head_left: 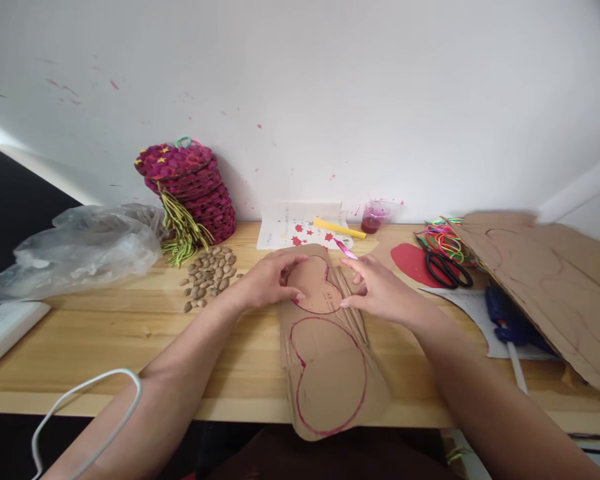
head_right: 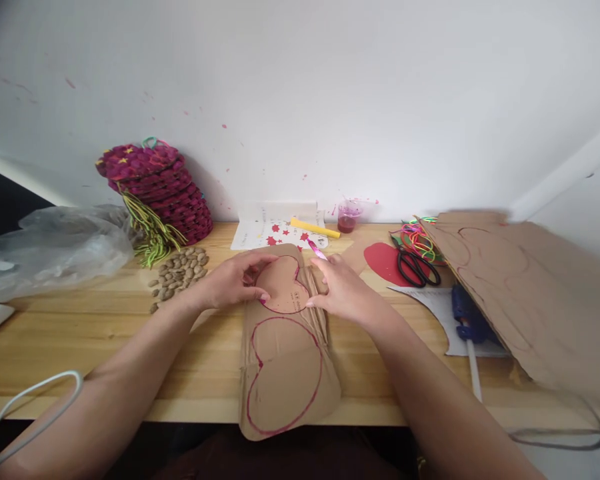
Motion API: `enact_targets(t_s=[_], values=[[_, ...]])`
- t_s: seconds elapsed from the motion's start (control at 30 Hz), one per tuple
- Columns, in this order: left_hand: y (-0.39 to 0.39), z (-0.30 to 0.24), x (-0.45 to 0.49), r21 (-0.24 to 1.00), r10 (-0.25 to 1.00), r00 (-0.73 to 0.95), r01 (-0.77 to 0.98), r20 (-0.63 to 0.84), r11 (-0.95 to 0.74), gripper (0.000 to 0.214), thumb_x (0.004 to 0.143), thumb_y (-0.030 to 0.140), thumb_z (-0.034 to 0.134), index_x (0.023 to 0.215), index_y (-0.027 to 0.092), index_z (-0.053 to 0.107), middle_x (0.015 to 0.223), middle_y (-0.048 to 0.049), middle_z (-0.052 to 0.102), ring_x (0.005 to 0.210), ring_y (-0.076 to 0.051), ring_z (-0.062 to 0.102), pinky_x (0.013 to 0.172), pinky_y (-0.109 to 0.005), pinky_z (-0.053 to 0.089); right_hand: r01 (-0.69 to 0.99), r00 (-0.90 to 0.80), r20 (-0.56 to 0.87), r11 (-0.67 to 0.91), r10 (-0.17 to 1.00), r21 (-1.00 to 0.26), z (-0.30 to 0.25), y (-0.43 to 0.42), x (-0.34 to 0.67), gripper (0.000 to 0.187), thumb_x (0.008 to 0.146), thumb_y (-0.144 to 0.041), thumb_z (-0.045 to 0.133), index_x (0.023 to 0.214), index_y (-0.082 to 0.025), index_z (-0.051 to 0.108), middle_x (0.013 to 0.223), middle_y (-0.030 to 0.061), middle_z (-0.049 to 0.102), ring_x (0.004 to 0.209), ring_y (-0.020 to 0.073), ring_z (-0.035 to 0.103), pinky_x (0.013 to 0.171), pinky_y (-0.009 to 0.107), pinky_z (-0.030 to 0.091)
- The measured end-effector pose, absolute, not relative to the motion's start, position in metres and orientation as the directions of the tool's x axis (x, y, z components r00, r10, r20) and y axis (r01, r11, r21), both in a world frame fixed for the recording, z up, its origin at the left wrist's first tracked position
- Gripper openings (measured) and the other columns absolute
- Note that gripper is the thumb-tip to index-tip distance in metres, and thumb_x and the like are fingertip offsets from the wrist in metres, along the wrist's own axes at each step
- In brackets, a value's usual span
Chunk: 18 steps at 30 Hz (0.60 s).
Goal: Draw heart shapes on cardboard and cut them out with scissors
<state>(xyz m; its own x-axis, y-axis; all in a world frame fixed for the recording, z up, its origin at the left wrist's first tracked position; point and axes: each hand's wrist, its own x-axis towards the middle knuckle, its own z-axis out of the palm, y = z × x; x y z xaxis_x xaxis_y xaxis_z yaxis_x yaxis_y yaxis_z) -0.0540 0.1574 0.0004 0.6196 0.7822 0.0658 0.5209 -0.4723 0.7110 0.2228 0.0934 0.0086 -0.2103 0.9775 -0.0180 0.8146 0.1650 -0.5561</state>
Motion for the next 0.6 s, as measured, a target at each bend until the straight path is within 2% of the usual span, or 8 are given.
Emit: enact_targets(t_s=[0.1, 0.23, 0.43, 0.6], values=[[0.152, 0.001, -0.051, 0.645, 0.735, 0.67, 0.52, 0.099, -0.56, 0.072, 0.072, 0.043, 0.09, 0.138, 0.026, 0.067, 0.137, -0.0125, 0.063, 0.117, -0.031, 0.062, 0.1, -0.046, 0.053, 0.84, -0.198, -0.039, 0.149, 0.979, -0.522, 0.012, 0.094, 0.225, 0.085, 0.072, -0.03, 0.091, 0.149, -0.02, 0.055, 0.133, 0.0183, 0.059, 0.107, 0.0313, 0.067, 0.091, 0.048, 0.058], [0.147, 0.001, -0.047, 0.57, 0.702, 0.703, 0.534, 0.11, -0.625, 0.064, 0.073, 0.044, 0.091, 0.131, 0.027, 0.071, 0.143, -0.0128, 0.061, 0.137, -0.036, 0.05, 0.117, -0.053, 0.04, 0.852, -0.204, -0.051, 0.152, 0.978, -0.5, 0.014, 0.095, 0.227, 0.088, 0.075, -0.034, 0.089, 0.153, -0.02, 0.051, 0.141, 0.0206, 0.057, 0.118, 0.0358, 0.064, 0.097, 0.051, 0.055], [0.148, 0.0, -0.049, 0.534, 0.662, 0.743, 0.522, 0.097, -0.665, 0.046, 0.08, 0.044, 0.085, 0.122, 0.027, 0.076, 0.142, -0.0126, 0.061, 0.138, -0.036, 0.05, 0.119, -0.055, 0.038, 0.866, -0.217, -0.094, 0.147, 0.972, -0.478, 0.021, 0.094, 0.226, 0.083, 0.078, -0.029, 0.087, 0.152, -0.016, 0.052, 0.139, 0.0212, 0.059, 0.117, 0.034, 0.066, 0.096, 0.048, 0.056], [0.15, -0.002, -0.052, 0.544, 0.668, 0.737, 0.52, 0.104, -0.659, 0.045, 0.081, 0.041, 0.083, 0.123, 0.025, 0.074, 0.142, -0.0137, 0.059, 0.138, -0.035, 0.05, 0.117, -0.054, 0.041, 0.837, -0.239, 0.027, 0.22, 0.971, -0.501, 0.019, 0.091, 0.227, 0.069, 0.076, -0.022, 0.086, 0.14, -0.021, 0.062, 0.13, 0.0152, 0.062, 0.107, 0.0285, 0.068, 0.093, 0.045, 0.058]])
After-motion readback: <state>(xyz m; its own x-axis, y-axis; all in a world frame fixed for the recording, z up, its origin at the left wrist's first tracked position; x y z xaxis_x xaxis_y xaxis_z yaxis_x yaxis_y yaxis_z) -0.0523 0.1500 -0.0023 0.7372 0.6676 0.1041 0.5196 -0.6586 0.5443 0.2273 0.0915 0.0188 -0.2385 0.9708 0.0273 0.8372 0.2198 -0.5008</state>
